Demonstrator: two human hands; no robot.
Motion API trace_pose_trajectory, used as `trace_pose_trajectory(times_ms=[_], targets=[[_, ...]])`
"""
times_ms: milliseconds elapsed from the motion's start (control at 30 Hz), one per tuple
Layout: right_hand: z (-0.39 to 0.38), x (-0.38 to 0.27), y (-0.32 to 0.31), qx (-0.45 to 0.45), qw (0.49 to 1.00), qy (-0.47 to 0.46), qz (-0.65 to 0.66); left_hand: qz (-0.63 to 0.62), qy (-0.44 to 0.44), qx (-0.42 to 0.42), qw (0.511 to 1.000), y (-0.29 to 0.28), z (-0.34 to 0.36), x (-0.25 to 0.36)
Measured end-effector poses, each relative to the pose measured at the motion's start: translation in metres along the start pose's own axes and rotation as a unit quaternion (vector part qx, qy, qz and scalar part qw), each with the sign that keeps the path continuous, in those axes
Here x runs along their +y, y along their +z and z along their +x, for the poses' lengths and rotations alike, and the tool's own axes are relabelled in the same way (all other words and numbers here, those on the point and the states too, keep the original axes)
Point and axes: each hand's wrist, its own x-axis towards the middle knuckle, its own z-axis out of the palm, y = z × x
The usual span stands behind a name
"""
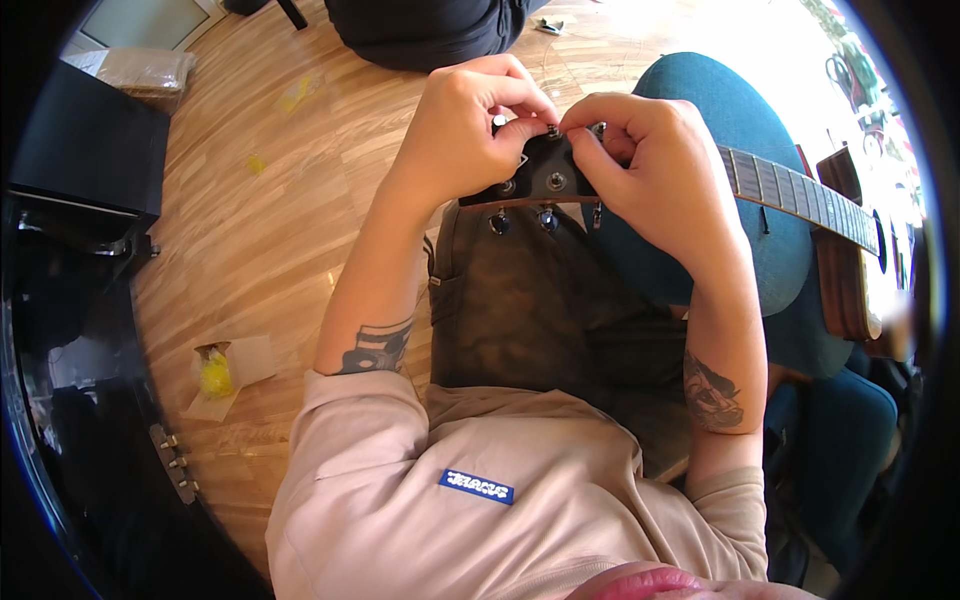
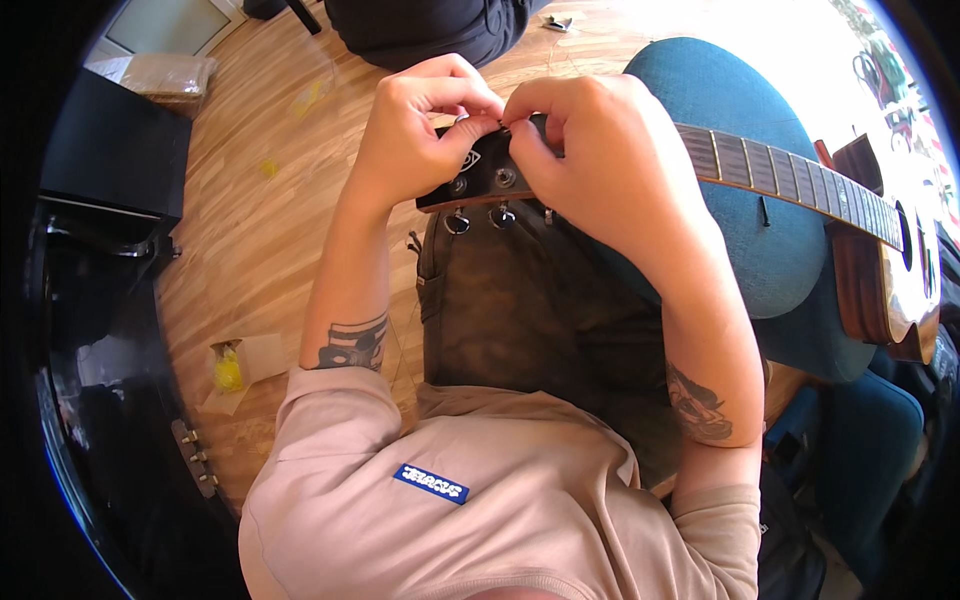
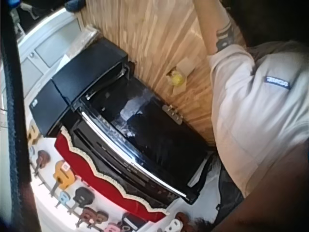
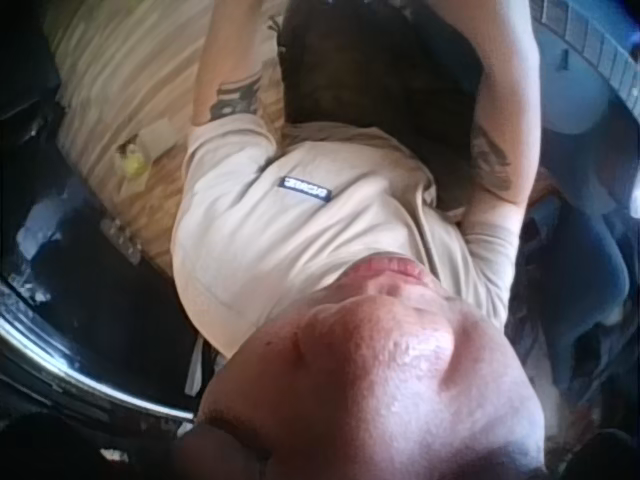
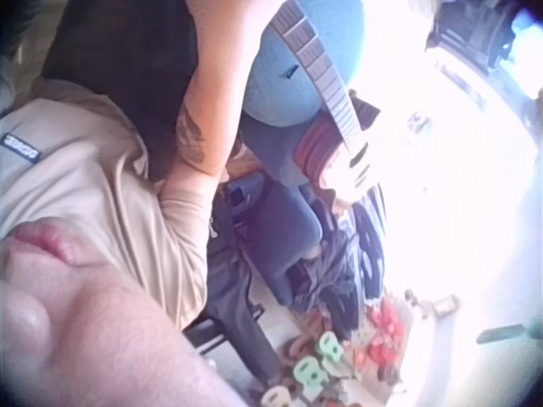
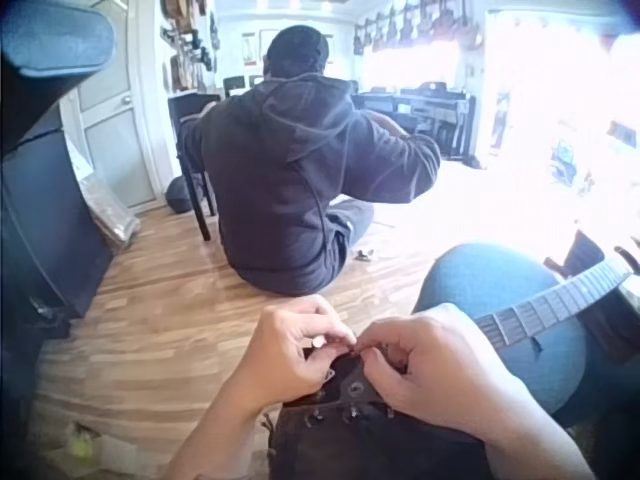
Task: The person strings an acoustic guitar by threading a new string through the bridge and winding it onto the tuning peg at the headstock. They repeat this process for multiple strings, carefully winding and securing each one.
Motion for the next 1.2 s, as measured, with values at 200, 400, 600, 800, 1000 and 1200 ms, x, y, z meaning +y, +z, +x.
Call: trace_pose_trajectory(times_ms=[200,400,600,800,1000,1200], targets=[[-0.001,0.0,-0.002,-0.017,1.0,0.002,0.0,-0.008,0.036,0.009,0.999,0.002,0.003,-0.004],[-0.002,0.002,0.001,-0.018,0.999,-0.005,-0.041,-0.023,0.041,0.016,0.999,0.006,0.0,-0.008],[0.002,0.009,0.01,0.02,0.994,-0.004,-0.106,-0.029,0.003,-0.007,1.0,0.006,-0.005,-0.012],[0.003,0.012,0.016,0.045,0.992,-0.009,-0.119,-0.041,-0.046,-0.009,0.998,0.009,-0.007,-0.008],[0.003,0.003,0.004,-0.014,0.998,0.059,-0.031,-0.102,-0.069,-0.013,0.992,0.013,-0.01,-0.018],[-0.002,0.012,0.014,0.023,0.997,-0.018,-0.073,-0.075,-0.057,-0.008,0.996,0.015,-0.01,-0.018]])
